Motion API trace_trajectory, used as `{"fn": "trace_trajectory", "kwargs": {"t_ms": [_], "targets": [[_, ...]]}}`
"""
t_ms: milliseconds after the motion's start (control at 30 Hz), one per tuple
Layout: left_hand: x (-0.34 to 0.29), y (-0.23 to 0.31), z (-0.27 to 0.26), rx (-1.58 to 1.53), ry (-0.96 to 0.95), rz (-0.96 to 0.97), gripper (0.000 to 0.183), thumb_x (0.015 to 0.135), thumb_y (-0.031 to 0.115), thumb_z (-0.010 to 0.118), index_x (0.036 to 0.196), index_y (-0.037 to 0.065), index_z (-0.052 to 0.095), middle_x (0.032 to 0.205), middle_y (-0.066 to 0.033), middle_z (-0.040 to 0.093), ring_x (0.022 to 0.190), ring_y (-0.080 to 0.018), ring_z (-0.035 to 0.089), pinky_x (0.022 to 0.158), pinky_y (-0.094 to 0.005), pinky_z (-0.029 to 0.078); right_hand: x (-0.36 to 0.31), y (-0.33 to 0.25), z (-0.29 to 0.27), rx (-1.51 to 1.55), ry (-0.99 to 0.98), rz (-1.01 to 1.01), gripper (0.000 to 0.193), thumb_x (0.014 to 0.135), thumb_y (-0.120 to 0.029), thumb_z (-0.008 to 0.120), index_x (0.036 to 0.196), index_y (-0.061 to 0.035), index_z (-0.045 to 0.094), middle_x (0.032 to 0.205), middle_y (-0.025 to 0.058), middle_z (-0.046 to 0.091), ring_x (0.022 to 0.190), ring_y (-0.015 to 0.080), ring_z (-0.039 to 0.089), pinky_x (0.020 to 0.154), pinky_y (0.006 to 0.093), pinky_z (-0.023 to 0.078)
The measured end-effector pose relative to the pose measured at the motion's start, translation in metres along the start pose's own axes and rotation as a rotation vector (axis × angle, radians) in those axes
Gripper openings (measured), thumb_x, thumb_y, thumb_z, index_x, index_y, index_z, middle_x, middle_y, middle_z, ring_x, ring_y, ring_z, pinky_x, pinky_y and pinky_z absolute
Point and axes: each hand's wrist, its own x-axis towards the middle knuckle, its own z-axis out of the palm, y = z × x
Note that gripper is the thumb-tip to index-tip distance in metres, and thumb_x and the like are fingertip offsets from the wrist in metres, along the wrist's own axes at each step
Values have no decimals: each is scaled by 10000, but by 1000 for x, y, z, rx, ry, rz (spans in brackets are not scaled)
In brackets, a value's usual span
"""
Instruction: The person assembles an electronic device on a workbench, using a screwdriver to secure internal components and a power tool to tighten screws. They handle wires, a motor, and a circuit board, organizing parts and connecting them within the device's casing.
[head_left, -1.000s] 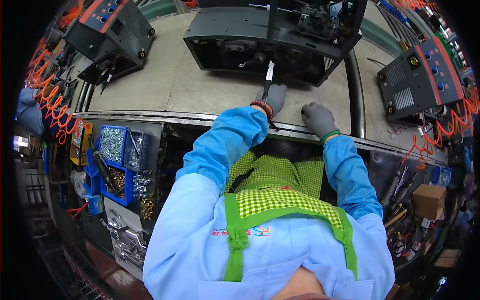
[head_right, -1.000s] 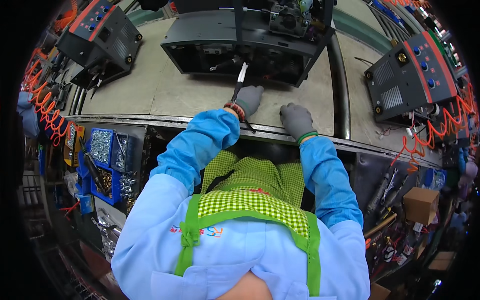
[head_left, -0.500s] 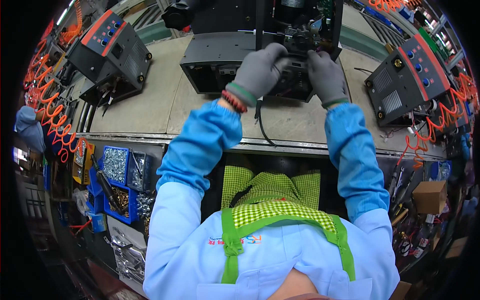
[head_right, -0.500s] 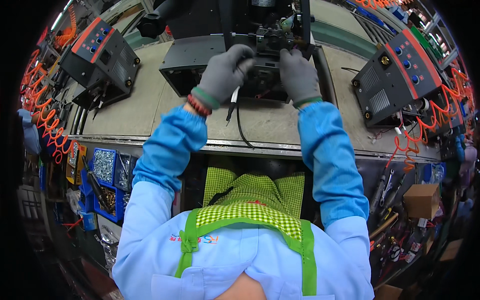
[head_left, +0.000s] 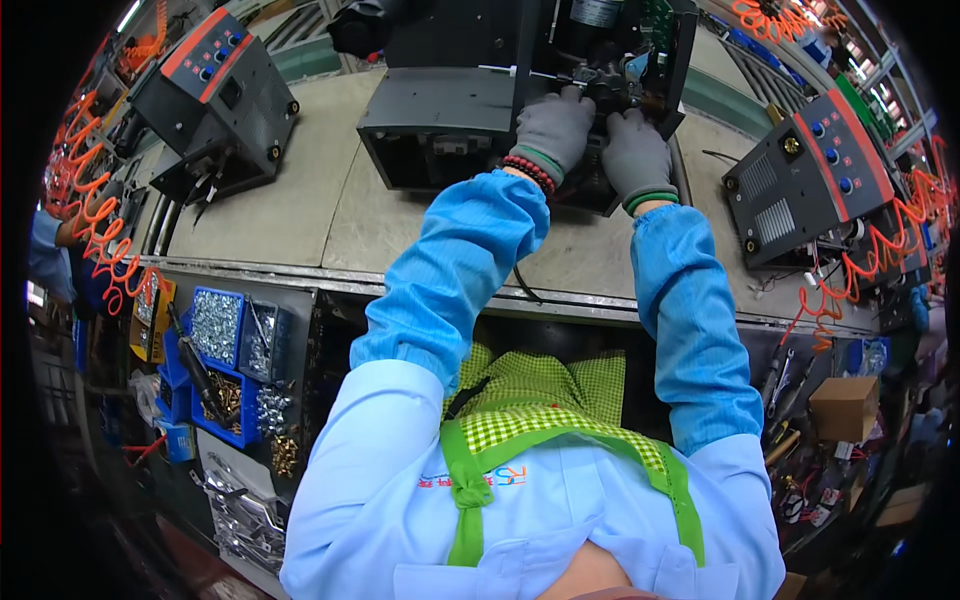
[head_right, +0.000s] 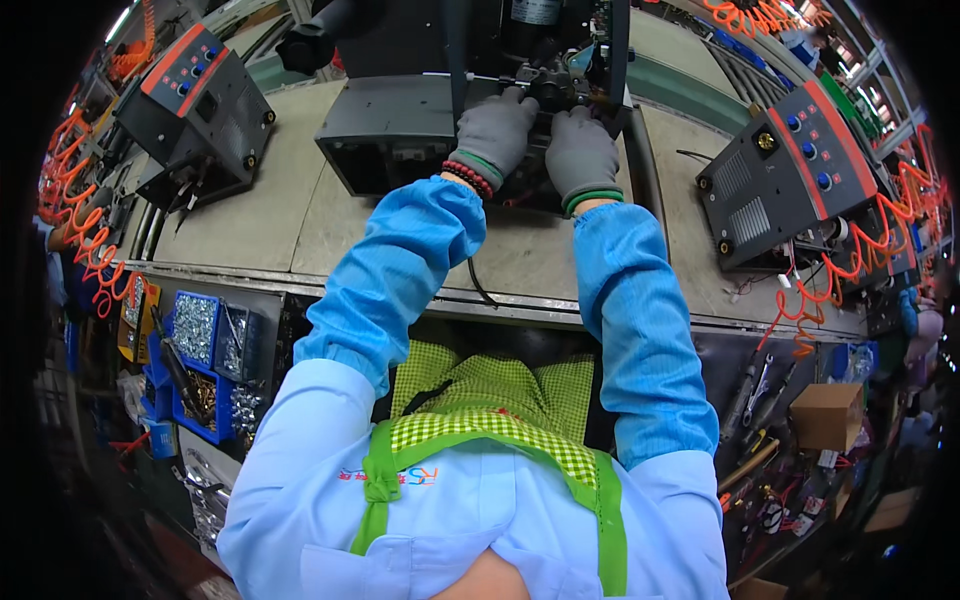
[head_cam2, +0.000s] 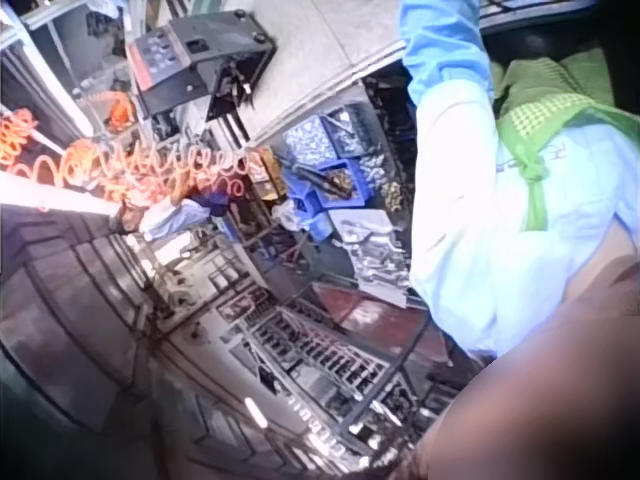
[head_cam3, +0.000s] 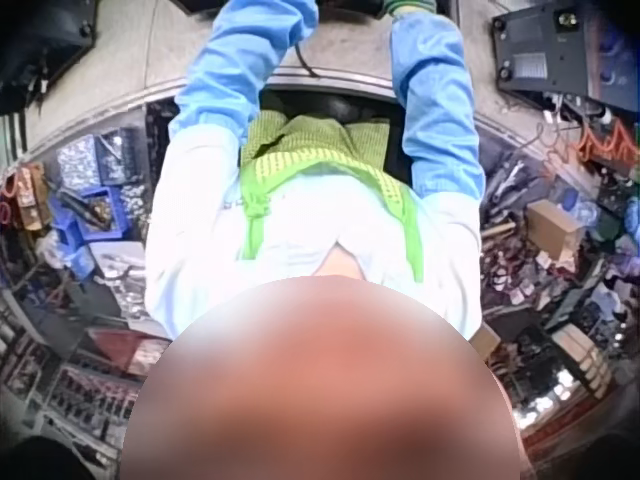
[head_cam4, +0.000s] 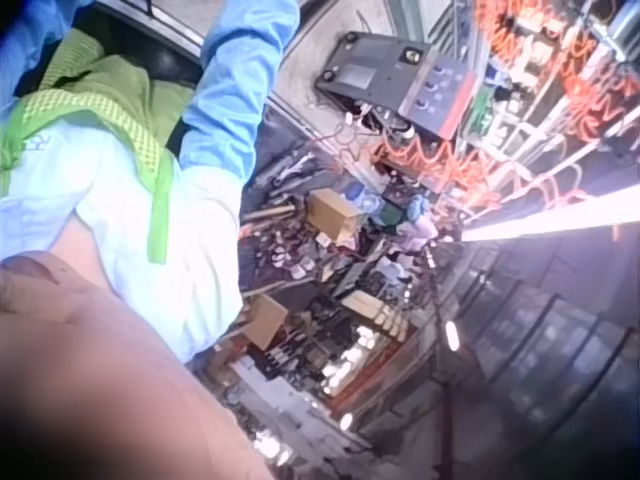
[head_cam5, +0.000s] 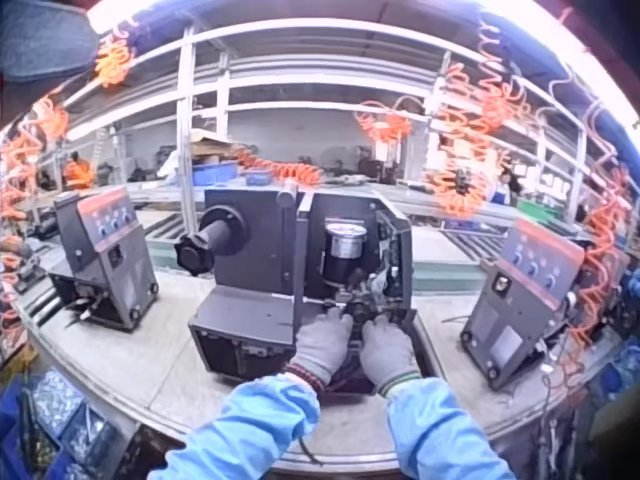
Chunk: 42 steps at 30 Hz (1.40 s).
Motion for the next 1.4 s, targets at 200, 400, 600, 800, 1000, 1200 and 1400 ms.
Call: {"fn": "trace_trajectory", "kwargs": {"t_ms": [200,400,600,800,1000,1200,1400], "targets": [[-7,-11,21,-6,70,111,223,811,197,539,995,123,641,1044,-114,607,962,-318,607,759,-456,523,2,6,10,25,-66,-1,195,841,-119,482,988,-56,593,1011,204,610,919,384,632,766,502,517],[-14,0,13,69,34,142,244,853,196,529,1036,96,657,1108,-140,606,1036,-332,583,823,-453,506,-5,7,-9,57,-48,-4,231,896,-220,488,1027,-40,552,1049,236,594,952,421,607,785,512,497],[-40,-10,-21,-6,145,243,393,833,238,596,1185,65,567,1092,-146,616,950,-333,628,801,-438,521,-7,10,-7,125,135,-89,359,886,-302,556,1156,-67,581,1076,213,605,956,408,614,816,482,501],[-193,-109,-134,-246,127,89,296,863,293,625,1059,73,646,963,-138,630,916,-312,633,785,-395,527,-58,3,-51,353,181,-227,325,917,-202,588,1208,-57,590,1022,170,620,857,315,650,730,396,519],[-420,-285,-228,387,89,-858,234,872,225,581,1026,58,640,977,-195,633,924,-393,613,800,-467,496,-75,-44,-77,595,-34,-373,292,888,-110,612,1159,0,611,1046,169,622,966,302,619,822,362,497],[-517,-347,-216,346,-400,-1028,353,844,271,607,1148,93,626,1138,-217,617,1009,-390,604,903,-452,481,-72,-179,-79,811,-234,-705,281,837,-125,662,1111,-65,647,991,132,638,761,267,657,700,336,531],[-494,-356,-234,185,-665,-1042,330,825,286,662,1084,85,639,1014,-181,671,976,-365,631,890,-440,497,-76,-331,-46,933,-460,-1079,269,845,-240,634,1080,-110,628,948,127,622,840,331,627,718,417,514]]}}
